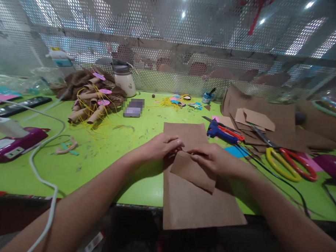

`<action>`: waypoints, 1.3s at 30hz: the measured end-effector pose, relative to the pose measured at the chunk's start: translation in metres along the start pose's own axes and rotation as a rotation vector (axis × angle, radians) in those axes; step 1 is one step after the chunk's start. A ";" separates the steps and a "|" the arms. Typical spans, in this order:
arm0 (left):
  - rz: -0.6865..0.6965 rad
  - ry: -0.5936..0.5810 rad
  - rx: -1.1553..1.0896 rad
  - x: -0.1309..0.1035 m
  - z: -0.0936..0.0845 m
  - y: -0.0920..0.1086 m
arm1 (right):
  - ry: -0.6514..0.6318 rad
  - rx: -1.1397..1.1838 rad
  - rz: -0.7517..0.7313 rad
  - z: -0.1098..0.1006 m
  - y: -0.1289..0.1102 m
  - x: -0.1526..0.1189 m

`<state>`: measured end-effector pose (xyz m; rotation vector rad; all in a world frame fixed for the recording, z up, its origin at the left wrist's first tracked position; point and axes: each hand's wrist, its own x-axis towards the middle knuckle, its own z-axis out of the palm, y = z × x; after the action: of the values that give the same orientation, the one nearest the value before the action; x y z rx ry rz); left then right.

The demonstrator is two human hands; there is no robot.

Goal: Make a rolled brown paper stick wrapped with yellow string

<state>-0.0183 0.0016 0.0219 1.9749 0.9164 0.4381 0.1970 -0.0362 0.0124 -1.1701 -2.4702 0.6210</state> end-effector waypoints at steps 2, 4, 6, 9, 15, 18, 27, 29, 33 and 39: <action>0.012 -0.009 0.088 -0.001 0.003 -0.001 | 0.030 -0.086 -0.014 0.005 0.000 0.002; 0.051 -0.002 0.208 -0.001 0.007 -0.003 | 0.065 -0.129 -0.044 0.010 -0.001 0.004; 0.110 0.019 0.324 0.001 0.010 -0.006 | 0.099 -0.154 -0.071 0.015 -0.003 0.005; 0.160 0.059 0.447 0.005 0.011 -0.011 | 0.151 -0.227 -0.090 0.023 -0.006 0.007; 0.167 0.094 0.529 0.010 0.009 -0.017 | 0.159 -0.292 -0.100 0.025 -0.001 0.006; 0.135 0.083 0.547 0.008 0.007 -0.016 | 0.134 -0.241 -0.067 0.018 0.004 0.003; 0.180 0.064 0.585 0.006 0.011 -0.011 | 0.141 -0.196 -0.047 0.018 0.004 0.005; 0.197 0.077 0.580 0.006 0.014 -0.011 | 0.148 -0.215 -0.045 0.020 0.004 0.006; 0.201 0.095 0.579 0.007 0.016 -0.011 | 0.155 -0.247 -0.055 0.022 0.003 0.009; 0.165 0.055 0.615 0.005 0.014 -0.005 | 0.095 -0.253 -0.032 0.017 0.004 0.008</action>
<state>-0.0087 -0.0015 0.0101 2.6211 1.0072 0.3257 0.1868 -0.0323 -0.0028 -1.2151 -2.5342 0.2418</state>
